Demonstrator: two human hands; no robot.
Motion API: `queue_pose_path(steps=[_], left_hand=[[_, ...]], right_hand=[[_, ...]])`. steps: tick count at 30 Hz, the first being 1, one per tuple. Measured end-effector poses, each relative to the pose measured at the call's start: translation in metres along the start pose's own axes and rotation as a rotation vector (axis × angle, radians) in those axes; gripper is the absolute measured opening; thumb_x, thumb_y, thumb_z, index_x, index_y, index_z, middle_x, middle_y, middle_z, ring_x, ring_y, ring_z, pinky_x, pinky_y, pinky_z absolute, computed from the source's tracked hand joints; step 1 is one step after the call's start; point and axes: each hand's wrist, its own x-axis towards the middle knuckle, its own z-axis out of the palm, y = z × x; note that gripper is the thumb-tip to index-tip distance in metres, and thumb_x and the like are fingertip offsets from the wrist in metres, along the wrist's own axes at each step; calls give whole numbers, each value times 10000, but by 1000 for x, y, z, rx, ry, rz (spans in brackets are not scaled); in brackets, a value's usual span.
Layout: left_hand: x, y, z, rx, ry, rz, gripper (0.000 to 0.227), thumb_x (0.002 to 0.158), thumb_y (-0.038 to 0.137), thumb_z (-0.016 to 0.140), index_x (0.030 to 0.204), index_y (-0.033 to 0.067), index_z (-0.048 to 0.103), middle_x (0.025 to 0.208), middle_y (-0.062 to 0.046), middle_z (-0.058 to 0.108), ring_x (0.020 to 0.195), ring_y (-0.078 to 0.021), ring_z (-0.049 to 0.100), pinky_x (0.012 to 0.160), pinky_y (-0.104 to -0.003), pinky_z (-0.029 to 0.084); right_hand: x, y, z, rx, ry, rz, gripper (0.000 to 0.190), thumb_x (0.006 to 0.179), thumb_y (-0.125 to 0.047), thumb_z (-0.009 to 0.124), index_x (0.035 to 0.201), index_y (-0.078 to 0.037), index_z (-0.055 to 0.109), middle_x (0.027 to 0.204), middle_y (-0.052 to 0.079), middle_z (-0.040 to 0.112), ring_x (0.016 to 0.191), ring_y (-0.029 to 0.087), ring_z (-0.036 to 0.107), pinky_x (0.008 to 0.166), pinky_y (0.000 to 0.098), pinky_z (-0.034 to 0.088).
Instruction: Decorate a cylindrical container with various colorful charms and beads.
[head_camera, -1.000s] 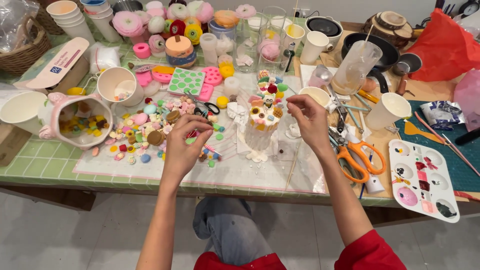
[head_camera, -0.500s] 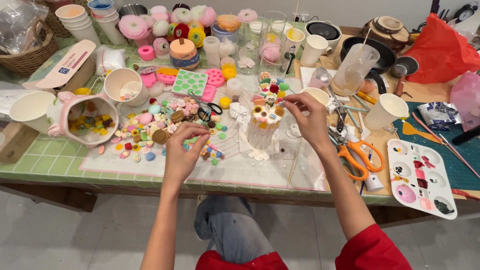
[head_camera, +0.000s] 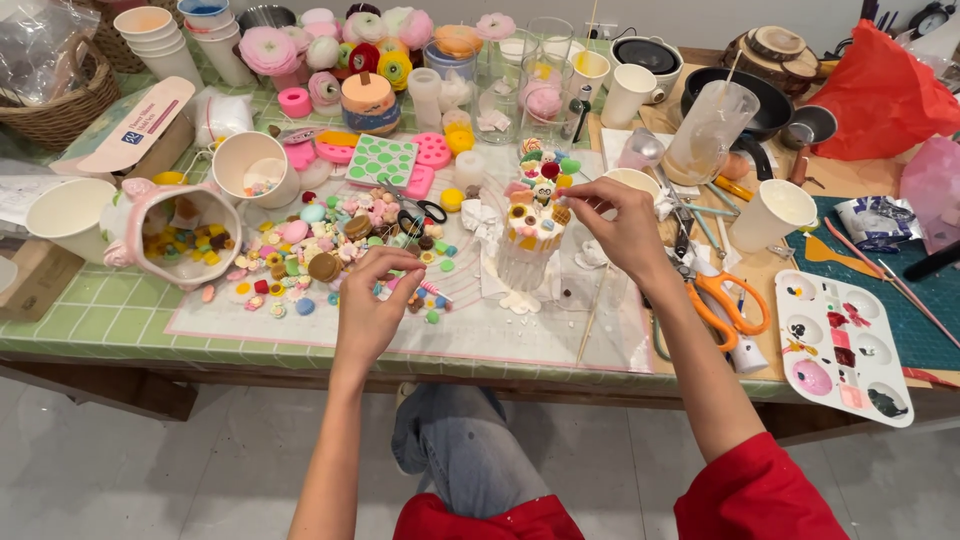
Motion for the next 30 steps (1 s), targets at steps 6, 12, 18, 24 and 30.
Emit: queue_pose_path(steps=[6,12,18,24,30], left_hand=[[-5,-5,2,0,80,-46,107,906,81,731,985,13,756,1008,-74,736,949,-185,704,827,-304,525],[-18,-57,5,226,422,36,94,982,109,724,991,16,727,1060,-79,675,1014,-226,629,903,-349,475],[-22,-93,25,474,534,148,118,997,177,729,1027,64,718,1221,-91,599,1195,-279,524,1061,-467,330],[-19,-94,26,608,527,191,142,1001,234,726,1030,95,713,1238,-92,584,1248,-305,498,1061,-488,295],[-22,-90,26,650,471,175,173,1009,264,710,1014,92,704,1185,-97,575,1198,-283,505,1034,-486,305]], right_hand=[[-39,7,-13,-63,132,65,173,966,-85,724,1128,-45,772,967,63,777,782,97,691,738,261,551],[-124,34,-31,-85,107,362,226,923,-88,726,1141,-29,748,837,89,755,737,116,673,675,281,533],[-167,46,-36,-128,130,357,305,897,-54,705,1202,-30,707,925,78,755,782,151,703,714,295,538],[-179,41,-23,-141,124,236,231,937,-70,728,1167,-54,723,972,100,776,895,207,750,815,336,556],[-181,15,-7,-98,43,306,242,957,-98,709,1196,-64,722,962,116,778,891,212,745,807,346,552]])
